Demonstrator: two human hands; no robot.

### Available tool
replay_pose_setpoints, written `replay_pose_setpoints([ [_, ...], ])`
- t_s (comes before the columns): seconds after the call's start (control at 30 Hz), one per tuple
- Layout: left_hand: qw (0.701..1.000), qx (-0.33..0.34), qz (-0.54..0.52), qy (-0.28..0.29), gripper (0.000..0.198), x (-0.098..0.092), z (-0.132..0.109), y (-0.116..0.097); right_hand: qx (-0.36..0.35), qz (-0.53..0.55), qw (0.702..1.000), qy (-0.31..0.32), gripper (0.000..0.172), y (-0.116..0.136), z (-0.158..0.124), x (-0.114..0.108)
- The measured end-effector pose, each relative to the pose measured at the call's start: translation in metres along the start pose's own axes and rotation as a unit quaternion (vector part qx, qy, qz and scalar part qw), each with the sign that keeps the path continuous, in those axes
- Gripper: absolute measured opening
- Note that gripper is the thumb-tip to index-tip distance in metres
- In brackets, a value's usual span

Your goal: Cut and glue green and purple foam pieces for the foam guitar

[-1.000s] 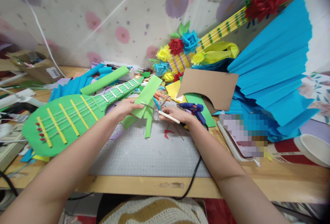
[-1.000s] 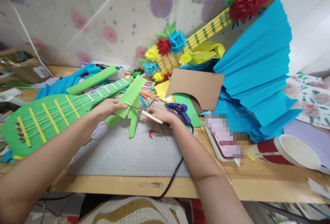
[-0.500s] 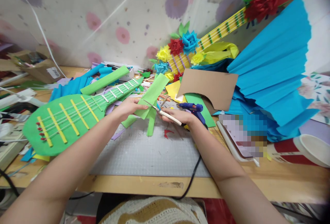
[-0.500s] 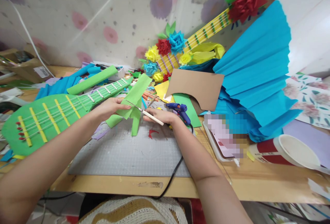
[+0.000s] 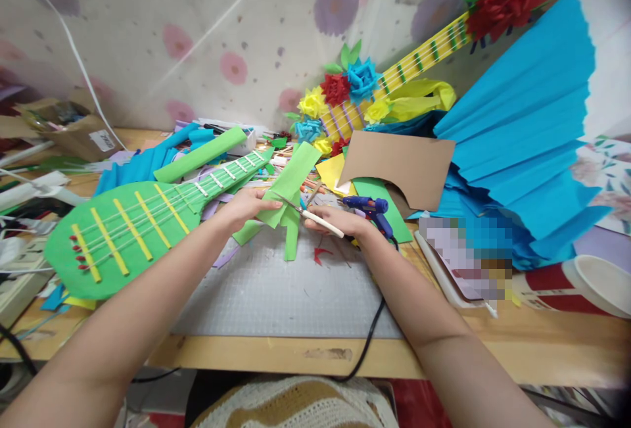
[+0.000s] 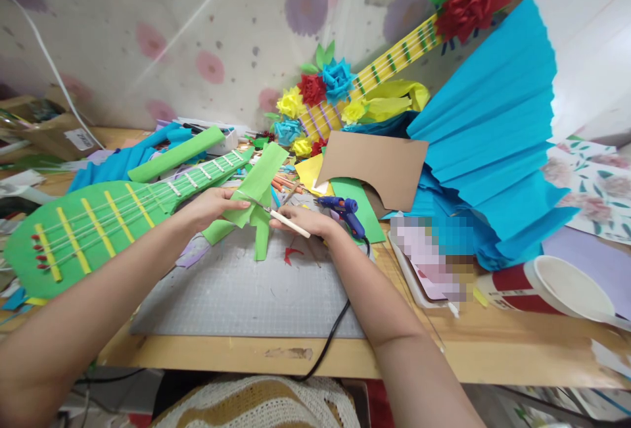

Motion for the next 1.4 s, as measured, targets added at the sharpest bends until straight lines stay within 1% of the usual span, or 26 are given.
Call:
replay_pose_setpoints([
  [0.17, 1.000, -0.010, -0.013, -0.001, 0.040, 0.000, 0.001, 0.004, 0.004, 0.009, 1.000, -0.026, 0.053, -0.001, 0.002, -0.005],
  [0.37, 1.000, -0.018, -0.006, -0.006, 0.041, -0.002, 0.003, 0.007, 0.017, 0.022, 0.999, -0.019, 0.052, -0.008, 0.006, -0.005],
  [0.53, 1.000, -0.019, -0.004, -0.001, 0.042, -0.001, 0.003, 0.007, 0.032, 0.035, 0.999, 0.004, 0.051, -0.013, 0.007, -0.001],
  [0.77, 1.000, -0.018, 0.008, -0.002, 0.040, -0.002, 0.004, 0.006, 0.029, -0.009, 0.999, -0.040, 0.052, -0.009, 0.006, -0.008],
  [0.9, 1.000, -0.006, 0.015, 0.016, 0.043, 0.000, 0.005, 0.004, 0.017, -0.038, 0.998, -0.054, 0.052, -0.006, 0.008, -0.009],
  [1.03, 0.999, -0.022, 0.030, 0.032, 0.041, 0.006, 0.004, 0.009, 0.013, -0.045, 0.997, -0.056, 0.052, -0.008, 0.012, -0.007],
  [1.13, 0.999, -0.025, 0.018, 0.034, 0.040, 0.009, 0.004, 0.011, 0.023, -0.038, 0.997, -0.056, 0.052, -0.010, 0.012, -0.007],
  [1.27, 0.999, -0.022, 0.015, 0.027, 0.037, 0.008, 0.005, 0.012, 0.025, -0.013, 0.998, -0.057, 0.051, -0.009, 0.010, -0.008],
  [1.4, 1.000, 0.000, 0.015, 0.018, 0.029, 0.006, 0.008, 0.010, 0.033, 0.018, 0.997, -0.068, 0.050, -0.012, 0.011, -0.010],
])
Point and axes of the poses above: each hand's wrist, its own z-axis towards the middle knuckle, its own x-axis out of the palm, y = z × x, the point moved 10 cm from there along z, towards the middle knuckle, and after that the axes turned 11 degrees about x, right-handed, at the moved point
